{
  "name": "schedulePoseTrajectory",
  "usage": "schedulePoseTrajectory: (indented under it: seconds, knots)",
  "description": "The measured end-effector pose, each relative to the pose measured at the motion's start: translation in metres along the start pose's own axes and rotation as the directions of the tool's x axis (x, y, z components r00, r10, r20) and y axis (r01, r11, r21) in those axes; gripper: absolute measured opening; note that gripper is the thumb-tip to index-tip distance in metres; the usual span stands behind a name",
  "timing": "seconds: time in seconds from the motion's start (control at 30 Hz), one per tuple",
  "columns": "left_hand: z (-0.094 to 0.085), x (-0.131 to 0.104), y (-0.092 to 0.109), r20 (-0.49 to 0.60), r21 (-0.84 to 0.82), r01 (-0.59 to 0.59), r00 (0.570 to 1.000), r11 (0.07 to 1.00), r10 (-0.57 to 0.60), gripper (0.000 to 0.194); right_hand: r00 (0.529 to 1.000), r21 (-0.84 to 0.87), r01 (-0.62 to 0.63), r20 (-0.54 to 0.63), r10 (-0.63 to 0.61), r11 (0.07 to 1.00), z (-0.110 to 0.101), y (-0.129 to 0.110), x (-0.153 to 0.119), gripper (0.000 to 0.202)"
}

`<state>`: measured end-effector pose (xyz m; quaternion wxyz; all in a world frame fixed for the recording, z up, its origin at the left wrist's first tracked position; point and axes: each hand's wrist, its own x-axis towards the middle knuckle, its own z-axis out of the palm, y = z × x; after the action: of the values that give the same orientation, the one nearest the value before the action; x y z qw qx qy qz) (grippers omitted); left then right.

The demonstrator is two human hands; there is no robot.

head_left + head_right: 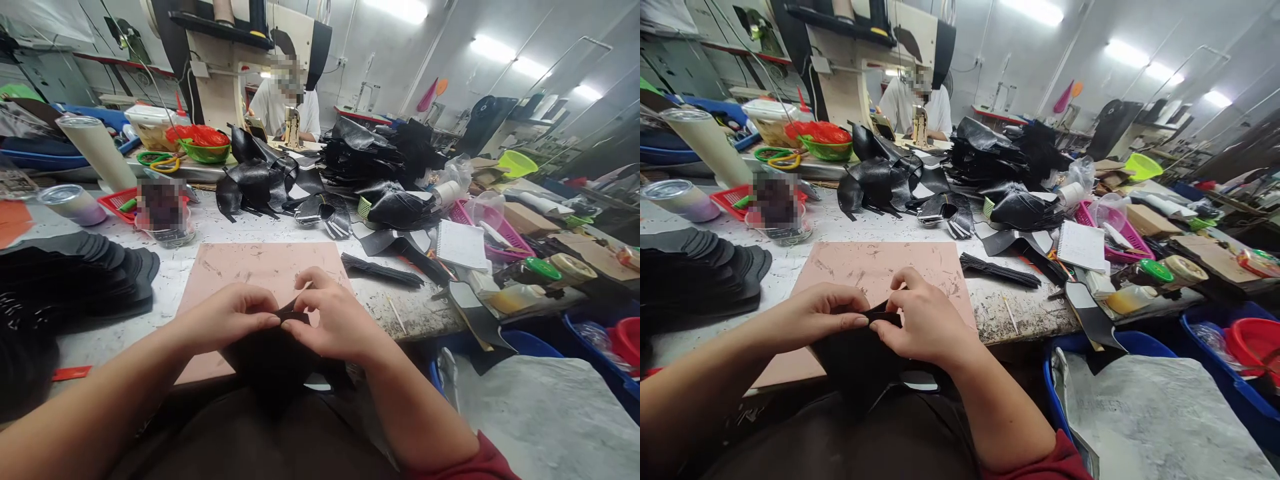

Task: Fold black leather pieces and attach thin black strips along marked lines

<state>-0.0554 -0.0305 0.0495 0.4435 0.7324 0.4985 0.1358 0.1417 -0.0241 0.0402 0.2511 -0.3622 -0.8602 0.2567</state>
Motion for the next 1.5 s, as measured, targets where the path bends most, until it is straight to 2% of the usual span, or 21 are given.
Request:
schedulePoseTrajectory:
  seconds: [0.07,0.17,0.23,0.33,0.43,0.53,0.7,0.9,1.0,1.1,1.23,1.33,1.5]
  knots:
    - [0.001,-0.001,-0.001,-0.040,-0.013,0.024,0.999,1.000,-0.025,0.025,0.997,-0.038,0.009,-0.070,-0.011,0.999,0.003,0.000,-0.003,0.012]
    - [0.002,-0.001,-0.003,-0.075,-0.027,0.009,0.997,1.000,-0.011,0.027,0.977,-0.141,0.065,-0.194,-0.092,0.988,0.013,-0.003,-0.006,0.008]
    - [0.003,-0.001,-0.005,-0.092,-0.023,-0.009,0.996,1.000,0.007,0.027,0.964,-0.198,0.102,-0.223,-0.146,0.975,0.019,-0.006,-0.006,0.009]
    - [0.004,0.000,-0.008,-0.080,-0.044,-0.028,0.997,0.999,0.025,0.025,0.984,-0.094,0.122,-0.121,-0.133,0.988,0.021,-0.007,-0.004,0.009]
    - [0.004,0.000,-0.013,-0.079,-0.065,-0.041,0.996,0.997,0.035,0.025,0.998,0.103,0.054,-0.036,-0.050,0.993,0.017,-0.006,-0.002,0.012]
    - [0.003,0.000,-0.015,-0.070,-0.087,-0.055,0.996,0.995,0.049,0.026,0.999,0.248,0.007,-0.036,0.002,0.969,0.013,-0.005,-0.002,0.016]
    - [0.000,-0.003,-0.015,0.019,-0.145,-0.053,0.998,0.988,0.057,0.029,0.993,0.397,-0.036,-0.088,0.077,0.917,0.016,-0.002,0.001,0.022]
    - [-0.004,-0.002,-0.014,0.075,-0.130,-0.057,0.995,0.990,0.067,0.025,0.991,0.354,-0.075,-0.081,0.110,0.932,0.018,-0.002,0.004,0.021]
    - [-0.004,0.000,-0.011,0.058,-0.063,-0.082,0.995,0.995,0.086,0.023,0.997,0.269,0.001,-0.076,0.020,0.963,0.014,-0.003,0.004,0.018]
    - [-0.002,0.000,-0.008,0.039,-0.087,-0.052,0.998,0.995,0.055,0.023,0.999,0.238,0.051,-0.019,-0.048,0.970,0.009,-0.001,0.004,0.013]
    - [-0.001,-0.001,-0.007,0.024,-0.106,-0.005,1.000,0.994,0.008,0.023,0.999,0.297,0.052,-0.002,-0.053,0.953,0.005,0.003,0.004,0.015]
    - [-0.002,-0.002,-0.007,0.036,-0.070,-0.014,0.999,0.997,0.017,0.025,0.998,0.328,0.057,-0.001,-0.060,0.943,0.006,0.004,0.004,0.015]
    - [-0.004,-0.001,-0.007,0.066,-0.039,-0.053,0.996,0.998,0.055,0.025,1.000,0.313,-0.003,-0.007,0.005,0.950,0.011,0.003,0.004,0.014]
